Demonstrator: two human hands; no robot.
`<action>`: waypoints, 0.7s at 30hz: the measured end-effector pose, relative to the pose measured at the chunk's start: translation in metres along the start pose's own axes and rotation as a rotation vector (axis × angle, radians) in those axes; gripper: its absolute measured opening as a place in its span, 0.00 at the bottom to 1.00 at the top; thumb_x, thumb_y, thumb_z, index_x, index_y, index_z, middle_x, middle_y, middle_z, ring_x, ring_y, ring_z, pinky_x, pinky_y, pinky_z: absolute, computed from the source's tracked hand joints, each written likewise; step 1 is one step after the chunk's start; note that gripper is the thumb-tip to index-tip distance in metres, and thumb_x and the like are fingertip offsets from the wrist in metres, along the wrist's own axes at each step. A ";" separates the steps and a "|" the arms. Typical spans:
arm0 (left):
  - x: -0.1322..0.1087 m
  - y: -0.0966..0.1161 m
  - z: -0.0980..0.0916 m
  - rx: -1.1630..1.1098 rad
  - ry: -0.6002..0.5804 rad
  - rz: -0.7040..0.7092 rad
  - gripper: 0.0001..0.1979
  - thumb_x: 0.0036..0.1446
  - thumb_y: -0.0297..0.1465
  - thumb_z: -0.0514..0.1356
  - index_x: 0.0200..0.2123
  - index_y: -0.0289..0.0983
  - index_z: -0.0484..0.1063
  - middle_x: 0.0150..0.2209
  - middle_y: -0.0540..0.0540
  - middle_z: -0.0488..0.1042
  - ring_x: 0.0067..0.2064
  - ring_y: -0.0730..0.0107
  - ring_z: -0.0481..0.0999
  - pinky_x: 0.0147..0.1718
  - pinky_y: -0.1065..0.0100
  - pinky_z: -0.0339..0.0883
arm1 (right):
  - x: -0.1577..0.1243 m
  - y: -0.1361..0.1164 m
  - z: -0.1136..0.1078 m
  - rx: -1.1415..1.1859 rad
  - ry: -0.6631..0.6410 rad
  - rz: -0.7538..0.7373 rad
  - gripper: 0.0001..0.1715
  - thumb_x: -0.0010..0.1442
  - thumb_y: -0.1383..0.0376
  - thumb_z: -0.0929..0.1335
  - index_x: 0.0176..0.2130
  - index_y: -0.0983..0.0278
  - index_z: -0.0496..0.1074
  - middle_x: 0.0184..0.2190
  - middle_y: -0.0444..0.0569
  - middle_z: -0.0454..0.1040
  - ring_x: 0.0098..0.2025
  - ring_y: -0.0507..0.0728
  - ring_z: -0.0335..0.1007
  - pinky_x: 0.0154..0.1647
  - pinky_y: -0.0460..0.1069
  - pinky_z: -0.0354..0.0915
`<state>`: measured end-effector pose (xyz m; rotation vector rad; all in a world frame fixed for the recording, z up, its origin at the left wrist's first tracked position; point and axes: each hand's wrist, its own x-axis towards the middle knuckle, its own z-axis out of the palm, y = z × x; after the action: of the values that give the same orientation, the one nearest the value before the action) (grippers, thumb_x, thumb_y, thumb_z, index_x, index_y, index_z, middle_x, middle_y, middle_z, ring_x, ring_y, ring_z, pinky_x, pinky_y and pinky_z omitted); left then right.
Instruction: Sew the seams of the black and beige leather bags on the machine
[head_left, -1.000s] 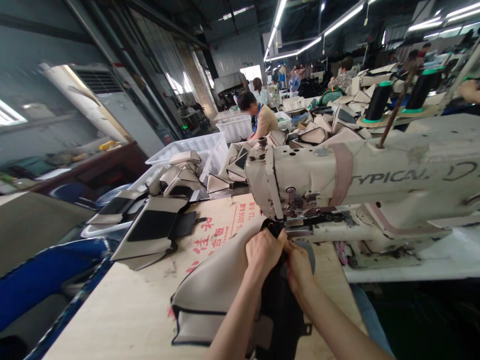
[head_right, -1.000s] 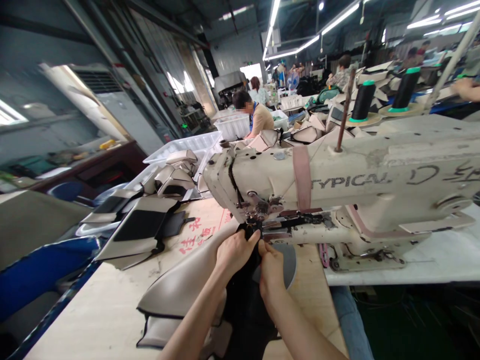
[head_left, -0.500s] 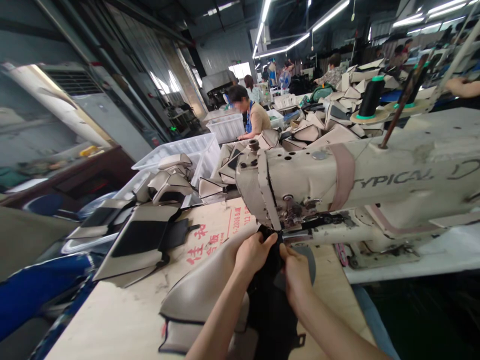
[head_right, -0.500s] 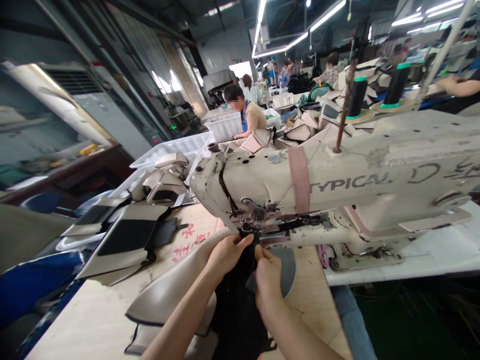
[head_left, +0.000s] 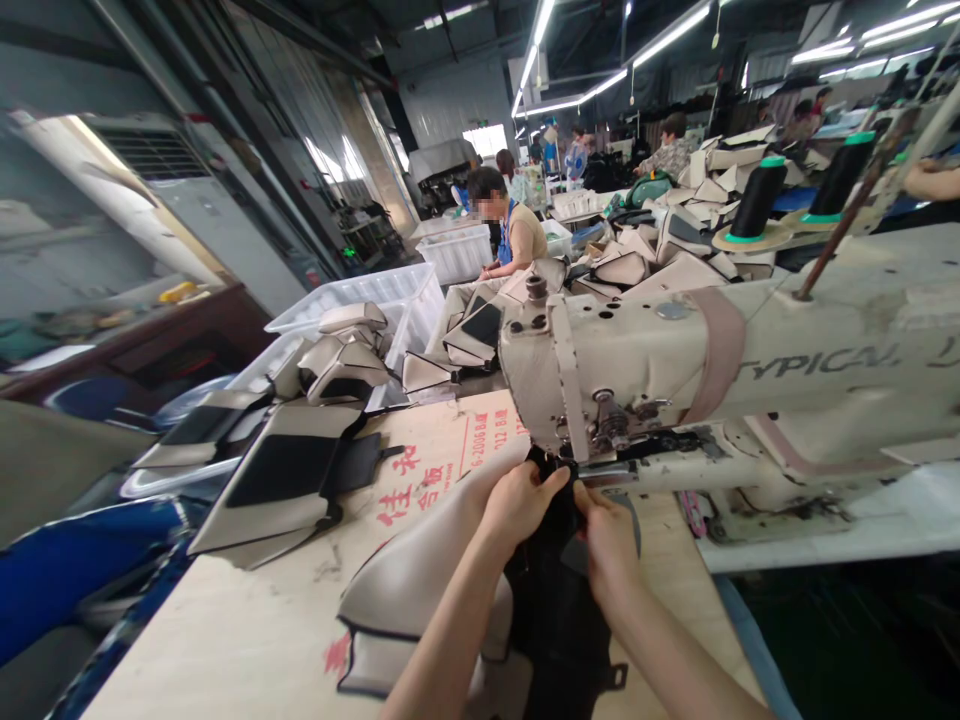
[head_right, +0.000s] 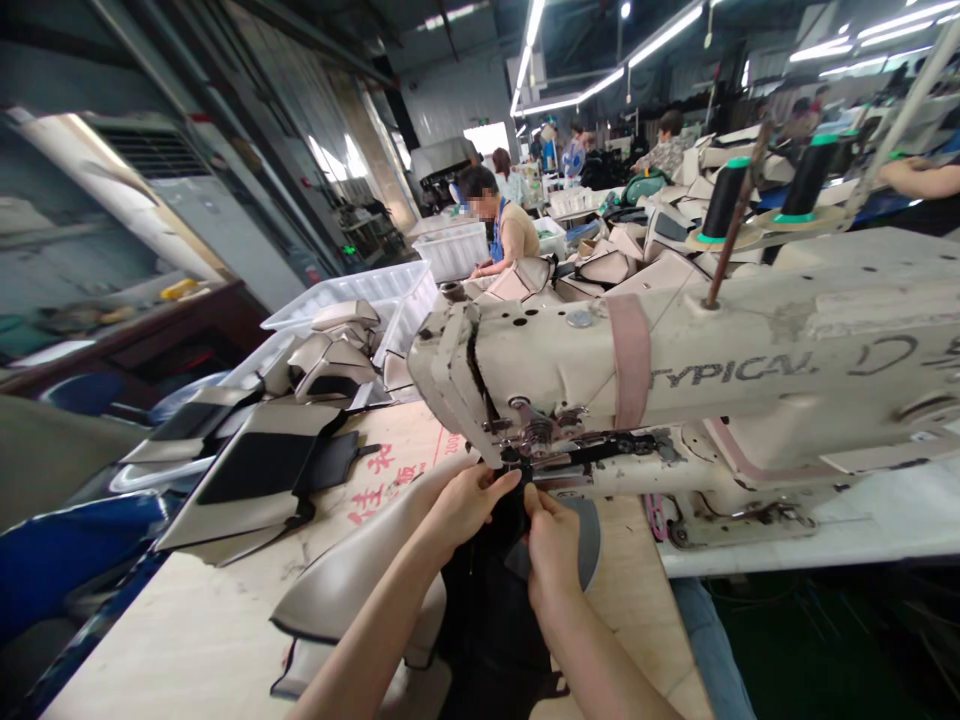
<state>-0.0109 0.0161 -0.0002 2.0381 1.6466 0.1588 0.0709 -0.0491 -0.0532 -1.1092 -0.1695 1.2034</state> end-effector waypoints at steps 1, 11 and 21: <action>0.000 0.000 -0.001 -0.024 -0.014 0.001 0.24 0.51 0.50 0.51 0.26 0.34 0.70 0.25 0.44 0.74 0.27 0.67 0.72 0.23 0.71 0.58 | 0.001 0.001 -0.001 0.003 -0.003 0.018 0.25 0.41 0.53 0.72 0.34 0.69 0.76 0.26 0.50 0.75 0.23 0.54 0.68 0.20 0.46 0.58; 0.001 0.001 -0.002 -0.233 -0.103 -0.078 0.21 0.51 0.46 0.53 0.29 0.33 0.72 0.22 0.49 0.72 0.21 0.73 0.69 0.18 0.74 0.59 | 0.001 0.002 0.001 0.035 0.022 0.082 0.25 0.40 0.52 0.73 0.33 0.69 0.75 0.24 0.48 0.75 0.21 0.51 0.64 0.19 0.45 0.55; 0.003 0.006 -0.010 -0.085 -0.168 -0.099 0.25 0.53 0.47 0.47 0.16 0.35 0.66 0.15 0.48 0.67 0.15 0.72 0.67 0.17 0.72 0.58 | 0.003 0.003 0.000 0.041 0.039 0.067 0.21 0.40 0.54 0.73 0.28 0.69 0.76 0.19 0.46 0.72 0.17 0.48 0.56 0.17 0.45 0.49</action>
<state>-0.0091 0.0208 0.0101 1.8499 1.6046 0.0213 0.0699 -0.0465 -0.0566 -1.1085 -0.0779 1.2390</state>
